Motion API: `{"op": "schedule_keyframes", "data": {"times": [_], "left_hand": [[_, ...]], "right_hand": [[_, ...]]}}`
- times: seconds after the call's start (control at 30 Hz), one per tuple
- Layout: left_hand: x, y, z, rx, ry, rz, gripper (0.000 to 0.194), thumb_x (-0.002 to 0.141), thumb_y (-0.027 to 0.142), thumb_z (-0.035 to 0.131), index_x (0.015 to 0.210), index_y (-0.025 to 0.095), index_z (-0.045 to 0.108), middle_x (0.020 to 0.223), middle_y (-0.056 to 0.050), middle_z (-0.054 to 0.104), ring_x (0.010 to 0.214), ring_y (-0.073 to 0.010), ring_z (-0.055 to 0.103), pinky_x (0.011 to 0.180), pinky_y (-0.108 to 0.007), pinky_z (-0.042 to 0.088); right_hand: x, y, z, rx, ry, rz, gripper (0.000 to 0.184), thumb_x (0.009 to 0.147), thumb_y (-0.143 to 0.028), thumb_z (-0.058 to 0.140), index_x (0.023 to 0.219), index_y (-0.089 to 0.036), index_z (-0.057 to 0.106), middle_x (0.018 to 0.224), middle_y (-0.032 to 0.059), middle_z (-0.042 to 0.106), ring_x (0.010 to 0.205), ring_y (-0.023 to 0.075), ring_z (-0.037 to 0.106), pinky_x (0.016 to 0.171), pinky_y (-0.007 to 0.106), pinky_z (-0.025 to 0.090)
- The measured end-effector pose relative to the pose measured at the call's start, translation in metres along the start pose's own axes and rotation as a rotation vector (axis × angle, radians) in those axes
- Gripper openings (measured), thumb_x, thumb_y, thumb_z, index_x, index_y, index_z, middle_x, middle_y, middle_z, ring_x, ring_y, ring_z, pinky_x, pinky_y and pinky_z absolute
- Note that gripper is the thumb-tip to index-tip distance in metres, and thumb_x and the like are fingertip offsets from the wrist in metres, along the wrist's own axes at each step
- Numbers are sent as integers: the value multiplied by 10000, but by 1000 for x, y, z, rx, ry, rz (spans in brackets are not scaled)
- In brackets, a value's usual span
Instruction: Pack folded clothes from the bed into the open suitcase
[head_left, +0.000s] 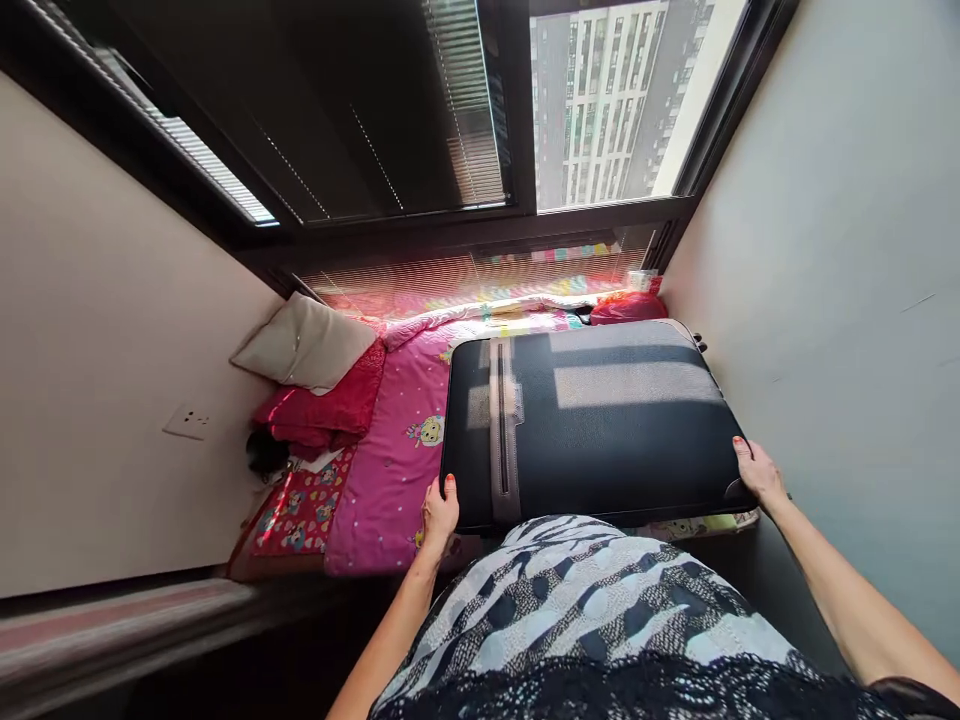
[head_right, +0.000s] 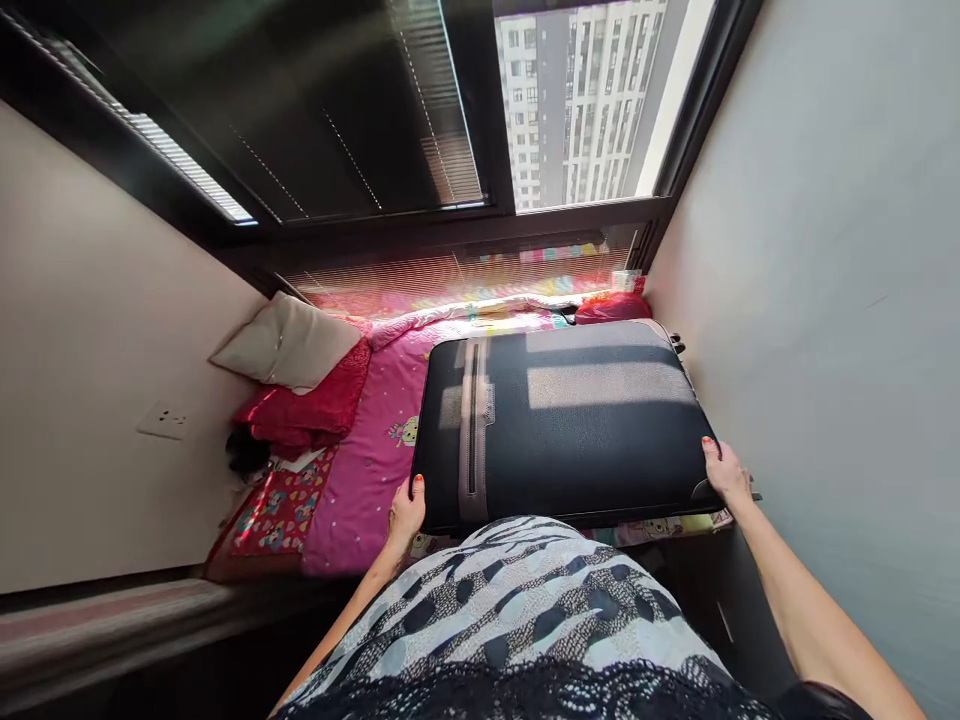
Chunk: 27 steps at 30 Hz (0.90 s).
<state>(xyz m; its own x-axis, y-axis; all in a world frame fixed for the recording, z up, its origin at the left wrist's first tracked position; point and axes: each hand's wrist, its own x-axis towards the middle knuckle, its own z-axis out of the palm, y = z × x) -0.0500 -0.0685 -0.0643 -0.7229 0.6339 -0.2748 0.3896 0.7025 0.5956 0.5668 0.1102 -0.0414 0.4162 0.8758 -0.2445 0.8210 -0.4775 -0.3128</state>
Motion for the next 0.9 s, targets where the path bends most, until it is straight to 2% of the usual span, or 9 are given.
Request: {"op": "schedule_keyframes", "data": {"times": [0.07,0.17,0.37,0.5,0.6,0.67,0.73,0.8,0.9], "left_hand": [[-1,4,4,4,45,-36,449,1095,332,468,1381,67,690,1370,-308,727,1356,-421,697,1146,-560,530],[-8,1,13,11,116,-42,482,1090,313,446,1439,42,638,1425,-325,693,1424,-424,652,1173,-563,516],[-26,-32,26,-30,154,-49,480,1059,332,407,1467,164,594,1522,-246,649,1466,-359,630,1214,-500,515],[-21,-59,9,-63,77,35,418,1002,365,429,1340,215,625,1436,-201,701,1427,-343,653,1213,-509,520],[5,-65,-19,-84,-46,135,332,946,406,469,1170,246,655,1248,-151,766,1260,-346,732,1149,-522,567],[39,-47,-36,-58,-35,187,279,934,396,458,1063,251,659,1149,-142,766,1185,-348,740,1129,-529,573],[82,-7,-44,16,55,200,226,935,357,462,998,248,649,1118,-153,745,1168,-356,724,1127,-531,562],[127,54,-39,90,117,219,218,962,292,441,968,237,651,1104,-163,726,1163,-350,711,1113,-513,558],[183,157,-14,202,123,311,252,1021,219,440,1003,207,692,1148,-168,725,1209,-325,686,1118,-464,539]], "right_hand": [[-4,0,8,44,-45,36,790,1061,-608,291,1519,-64,635,1338,312,719,1252,452,695,1071,580,534],[-13,0,15,88,-6,55,843,1047,-620,299,1576,-23,572,1426,337,672,1311,481,661,1113,613,505],[-8,17,22,128,12,74,860,953,-682,333,1501,-91,631,1391,307,702,1303,518,677,1129,660,510],[12,30,15,144,-85,80,692,854,-816,368,1257,-369,709,1129,185,793,1268,541,698,1106,666,535],[36,14,0,136,-92,53,605,868,-779,329,1188,-443,717,1218,170,788,1325,472,688,1097,594,560],[57,-17,-13,111,-17,9,634,902,-709,330,1313,-408,708,1363,199,745,1379,420,664,1121,555,548],[83,-64,-26,56,64,-73,672,938,-615,365,1437,-294,680,1426,249,706,1417,405,636,1182,553,503],[110,-124,-36,0,94,-182,611,977,-467,395,1441,-205,694,1426,248,710,1418,369,631,1219,513,471],[145,-226,-37,-86,22,-345,556,1052,-391,408,1444,-127,701,1456,238,702,1375,325,640,1205,433,461]]}}
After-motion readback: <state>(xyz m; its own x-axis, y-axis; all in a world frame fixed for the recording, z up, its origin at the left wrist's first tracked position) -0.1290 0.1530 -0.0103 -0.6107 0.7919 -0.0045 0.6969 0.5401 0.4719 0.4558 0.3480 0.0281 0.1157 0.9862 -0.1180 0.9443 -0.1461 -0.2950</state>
